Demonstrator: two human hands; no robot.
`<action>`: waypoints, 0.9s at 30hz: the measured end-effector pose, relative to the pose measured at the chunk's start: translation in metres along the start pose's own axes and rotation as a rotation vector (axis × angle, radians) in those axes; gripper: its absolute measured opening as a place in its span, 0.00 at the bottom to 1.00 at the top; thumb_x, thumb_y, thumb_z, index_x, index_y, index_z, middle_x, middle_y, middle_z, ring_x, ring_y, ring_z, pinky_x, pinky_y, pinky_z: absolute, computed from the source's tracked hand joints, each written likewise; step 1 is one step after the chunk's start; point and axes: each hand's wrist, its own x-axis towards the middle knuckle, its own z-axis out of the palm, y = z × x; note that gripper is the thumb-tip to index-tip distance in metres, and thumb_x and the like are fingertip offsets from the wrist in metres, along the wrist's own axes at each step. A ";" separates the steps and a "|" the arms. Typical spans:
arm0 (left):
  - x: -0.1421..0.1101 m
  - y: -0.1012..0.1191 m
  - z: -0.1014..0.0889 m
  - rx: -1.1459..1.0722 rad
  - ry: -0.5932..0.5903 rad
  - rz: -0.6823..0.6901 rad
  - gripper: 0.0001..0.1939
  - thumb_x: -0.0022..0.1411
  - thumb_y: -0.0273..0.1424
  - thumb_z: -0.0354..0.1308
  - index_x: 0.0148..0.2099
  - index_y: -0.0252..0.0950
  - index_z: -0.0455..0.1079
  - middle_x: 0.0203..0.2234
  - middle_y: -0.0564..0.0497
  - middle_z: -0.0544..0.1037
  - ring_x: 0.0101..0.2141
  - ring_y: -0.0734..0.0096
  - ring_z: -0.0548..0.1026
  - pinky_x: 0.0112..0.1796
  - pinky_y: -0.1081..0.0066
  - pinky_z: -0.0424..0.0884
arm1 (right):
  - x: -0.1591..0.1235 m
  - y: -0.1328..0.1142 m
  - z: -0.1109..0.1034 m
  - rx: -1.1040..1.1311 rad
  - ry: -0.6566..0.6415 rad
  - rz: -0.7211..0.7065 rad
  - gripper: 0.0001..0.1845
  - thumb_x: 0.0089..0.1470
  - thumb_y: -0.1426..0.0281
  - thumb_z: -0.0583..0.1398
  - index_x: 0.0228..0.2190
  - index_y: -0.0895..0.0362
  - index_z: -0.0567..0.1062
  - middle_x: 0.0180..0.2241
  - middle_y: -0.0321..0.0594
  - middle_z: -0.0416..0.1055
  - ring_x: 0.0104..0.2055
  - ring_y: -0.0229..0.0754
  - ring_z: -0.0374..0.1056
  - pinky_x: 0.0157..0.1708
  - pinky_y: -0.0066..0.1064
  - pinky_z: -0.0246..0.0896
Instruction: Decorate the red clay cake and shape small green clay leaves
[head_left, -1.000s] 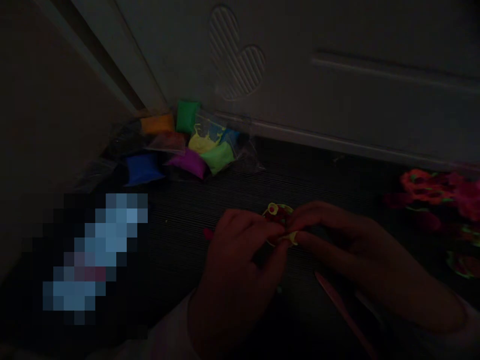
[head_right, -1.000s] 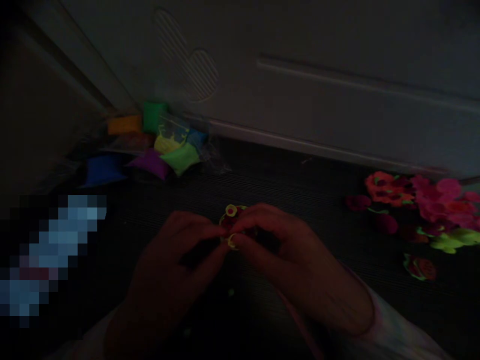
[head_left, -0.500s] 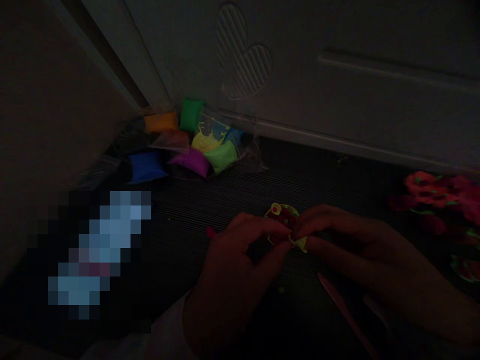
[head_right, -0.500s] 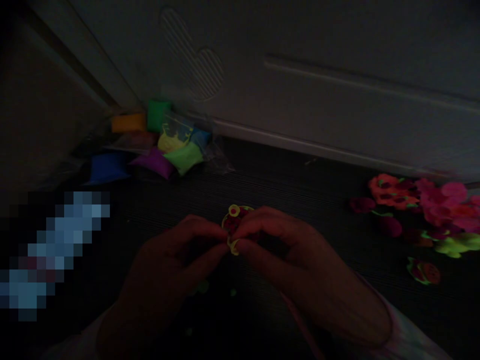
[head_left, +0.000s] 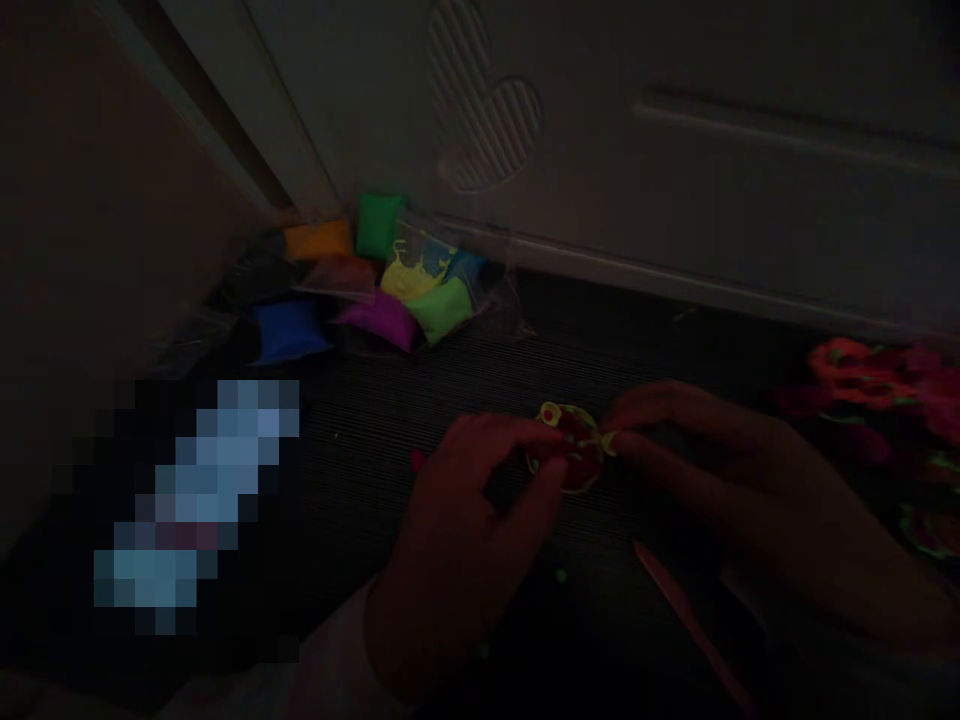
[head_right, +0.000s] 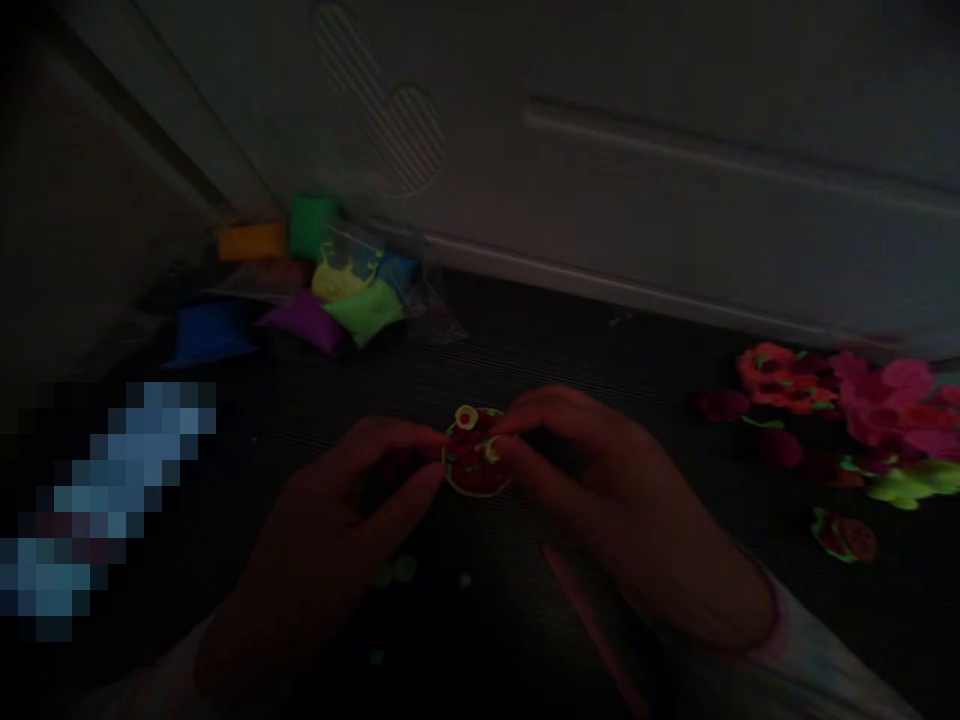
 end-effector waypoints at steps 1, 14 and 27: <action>0.000 -0.001 0.000 0.026 0.018 0.006 0.06 0.53 0.28 0.54 0.36 0.39 0.69 0.31 0.54 0.74 0.32 0.73 0.70 0.36 0.70 0.65 | 0.002 0.003 -0.001 -0.035 0.028 0.012 0.08 0.49 0.62 0.56 0.28 0.52 0.72 0.32 0.36 0.70 0.35 0.39 0.66 0.35 0.30 0.62; 0.003 -0.006 0.004 0.137 0.051 0.068 0.06 0.54 0.28 0.53 0.35 0.38 0.69 0.31 0.53 0.73 0.35 0.73 0.69 0.37 0.70 0.64 | 0.017 0.020 0.005 -0.112 -0.011 -0.030 0.07 0.49 0.69 0.54 0.29 0.56 0.71 0.32 0.37 0.69 0.36 0.38 0.65 0.37 0.29 0.58; 0.004 -0.006 0.003 0.145 0.030 0.068 0.06 0.55 0.29 0.52 0.35 0.38 0.69 0.31 0.53 0.73 0.35 0.72 0.69 0.37 0.69 0.64 | 0.020 0.020 0.011 -0.201 0.014 0.042 0.07 0.48 0.69 0.55 0.29 0.57 0.72 0.30 0.38 0.70 0.33 0.38 0.66 0.33 0.30 0.60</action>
